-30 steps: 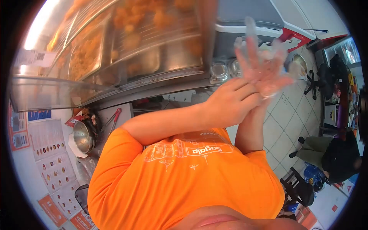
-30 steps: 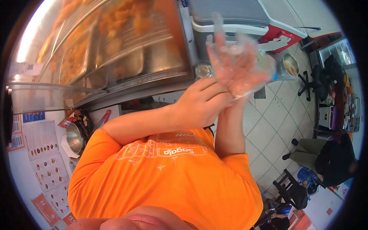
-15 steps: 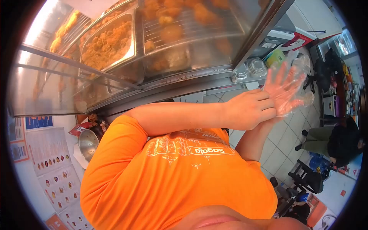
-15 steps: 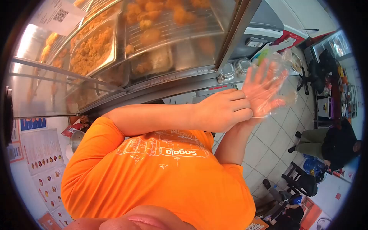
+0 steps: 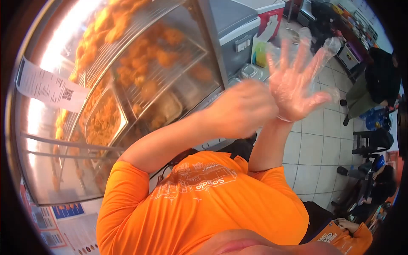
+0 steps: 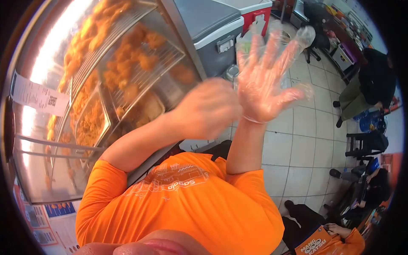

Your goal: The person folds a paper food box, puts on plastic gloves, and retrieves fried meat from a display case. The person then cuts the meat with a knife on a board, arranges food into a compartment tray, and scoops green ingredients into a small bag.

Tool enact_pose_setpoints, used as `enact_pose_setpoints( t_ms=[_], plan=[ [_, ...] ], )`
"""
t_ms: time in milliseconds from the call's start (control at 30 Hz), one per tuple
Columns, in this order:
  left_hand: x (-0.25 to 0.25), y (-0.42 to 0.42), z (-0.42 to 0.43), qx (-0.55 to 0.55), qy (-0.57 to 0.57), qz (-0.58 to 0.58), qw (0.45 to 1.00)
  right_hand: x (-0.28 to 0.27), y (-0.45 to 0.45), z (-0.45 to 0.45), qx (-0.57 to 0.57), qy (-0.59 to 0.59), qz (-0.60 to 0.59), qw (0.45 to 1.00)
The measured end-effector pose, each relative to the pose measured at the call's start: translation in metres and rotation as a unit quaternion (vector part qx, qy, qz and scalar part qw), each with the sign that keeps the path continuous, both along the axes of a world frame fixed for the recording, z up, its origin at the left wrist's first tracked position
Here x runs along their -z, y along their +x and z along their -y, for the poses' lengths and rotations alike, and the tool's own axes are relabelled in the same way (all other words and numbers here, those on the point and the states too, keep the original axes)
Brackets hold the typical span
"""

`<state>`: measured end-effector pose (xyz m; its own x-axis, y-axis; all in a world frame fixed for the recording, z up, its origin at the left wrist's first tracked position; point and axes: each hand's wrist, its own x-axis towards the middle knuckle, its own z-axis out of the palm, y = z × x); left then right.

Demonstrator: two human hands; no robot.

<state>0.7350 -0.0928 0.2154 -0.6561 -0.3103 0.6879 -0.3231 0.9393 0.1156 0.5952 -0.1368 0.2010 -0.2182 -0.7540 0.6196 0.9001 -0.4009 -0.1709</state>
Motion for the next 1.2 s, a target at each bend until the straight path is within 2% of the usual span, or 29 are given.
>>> enact_pose_setpoints(
  t_ms=[33, 67, 100, 133, 167, 200, 233, 267, 300, 333, 400, 467, 567, 633, 667, 733, 800, 833, 867, 900, 933, 967, 1000, 1033, 1067, 1100, 1133, 1167, 1200],
  plan=[
    [-0.005, 0.014, 0.008, -0.023, -0.046, -0.020, 0.998, 0.007, 0.001, 0.002, -0.068, -0.016, 0.055, 0.996],
    [-0.013, 0.029, 0.013, -0.110, -0.058, -0.007, 0.992, 0.011, 0.002, 0.005, -0.136, -0.035, 0.108, 0.984],
    [-0.019, 0.049, 0.016, -0.214, -0.108, 0.037, 0.970, 0.011, 0.002, 0.005, -0.076, -0.007, 0.033, 0.996],
    [-0.022, 0.065, 0.011, -0.347, -0.100, 0.094, 0.928, 0.022, -0.002, 0.010, -0.073, -0.015, 0.033, 0.997],
    [-0.017, 0.082, 0.011, -0.473, -0.075, 0.159, 0.863, 0.042, -0.008, 0.019, -0.067, -0.006, -0.049, 0.997],
    [-0.006, 0.103, 0.010, -0.475, -0.079, 0.157, 0.862, 0.057, -0.007, 0.027, -0.062, 0.005, -0.130, 0.990],
    [0.009, 0.124, 0.009, -0.523, -0.115, 0.223, 0.815, 0.063, 0.001, 0.035, -0.066, 0.001, -0.129, 0.989],
    [0.017, 0.139, 0.006, -0.566, -0.144, 0.291, 0.758, 0.071, 0.012, 0.039, -0.011, 0.020, -0.175, 0.984],
    [0.016, 0.142, -0.002, -0.597, -0.121, 0.307, 0.731, 0.082, 0.024, 0.040, 0.038, 0.044, -0.222, 0.973],
    [0.015, 0.148, -0.008, -0.604, -0.103, 0.318, 0.724, 0.096, 0.034, 0.042, 0.018, 0.056, -0.224, 0.973],
    [0.015, 0.160, -0.022, -0.620, -0.159, 0.352, 0.683, 0.120, 0.051, 0.044, 0.002, 0.105, -0.288, 0.952],
    [0.016, 0.170, -0.044, -0.630, -0.133, 0.347, 0.682, 0.121, 0.067, 0.035, -0.039, 0.101, -0.298, 0.948],
    [0.017, 0.191, -0.079, -0.658, -0.100, 0.314, 0.677, 0.098, 0.094, 0.023, 0.063, 0.075, -0.456, 0.885],
    [0.022, 0.203, -0.108, -0.682, -0.088, 0.303, 0.660, 0.097, 0.119, 0.027, 0.134, -0.053, -0.464, 0.874],
    [0.024, 0.205, -0.119, -0.705, -0.083, 0.288, 0.643, 0.087, 0.135, 0.018, 0.089, -0.083, -0.456, 0.882],
    [0.021, 0.197, -0.141, -0.712, -0.069, 0.257, 0.649, 0.072, 0.146, 0.007, 0.033, -0.104, -0.449, 0.887],
    [0.011, 0.198, -0.161, -0.725, -0.065, 0.223, 0.649, 0.064, 0.153, 0.010, -0.032, -0.213, -0.561, 0.800],
    [0.006, 0.201, -0.172, -0.709, -0.078, 0.190, 0.675, 0.066, 0.159, 0.014, 0.105, -0.217, -0.541, 0.806],
    [0.003, 0.203, -0.181, -0.694, -0.090, 0.155, 0.697, 0.065, 0.167, 0.021, 0.096, -0.222, -0.540, 0.806],
    [0.000, 0.206, -0.186, -0.704, -0.087, 0.155, 0.688, 0.060, 0.178, 0.030, 0.167, -0.218, -0.567, 0.777],
    [-0.003, 0.208, -0.189, -0.721, -0.136, 0.122, 0.669, 0.053, 0.191, 0.040, 0.237, -0.215, -0.589, 0.742],
    [-0.006, 0.211, -0.194, -0.736, -0.184, 0.089, 0.645, 0.045, 0.206, 0.047, 0.274, -0.235, -0.578, 0.732],
    [-0.009, 0.215, -0.197, -0.747, -0.183, 0.090, 0.633, 0.036, 0.223, 0.053, 0.311, -0.254, -0.564, 0.721],
    [-0.011, 0.220, -0.199, -0.759, -0.191, 0.048, 0.620, 0.026, 0.239, 0.055, 0.276, -0.297, -0.642, 0.651],
    [-0.013, 0.224, -0.201, -0.769, -0.201, 0.005, 0.607, -0.003, 0.247, 0.050, 0.267, -0.309, -0.638, 0.653],
    [-0.014, 0.225, -0.201, -0.793, -0.173, -0.025, 0.584, -0.042, 0.254, 0.044, 0.147, -0.278, -0.762, 0.566],
    [-0.014, 0.226, -0.200, -0.799, -0.172, -0.027, 0.575, -0.062, 0.264, 0.035, 0.025, -0.236, -0.859, 0.453],
    [-0.014, 0.228, -0.198, -0.801, -0.155, -0.069, 0.573, -0.023, 0.302, 0.038, 0.153, -0.304, -0.802, 0.491],
    [-0.013, 0.231, -0.198, -0.800, -0.137, -0.110, 0.573, -0.020, 0.319, 0.034, 0.148, -0.308, -0.803, 0.488]
  ],
)
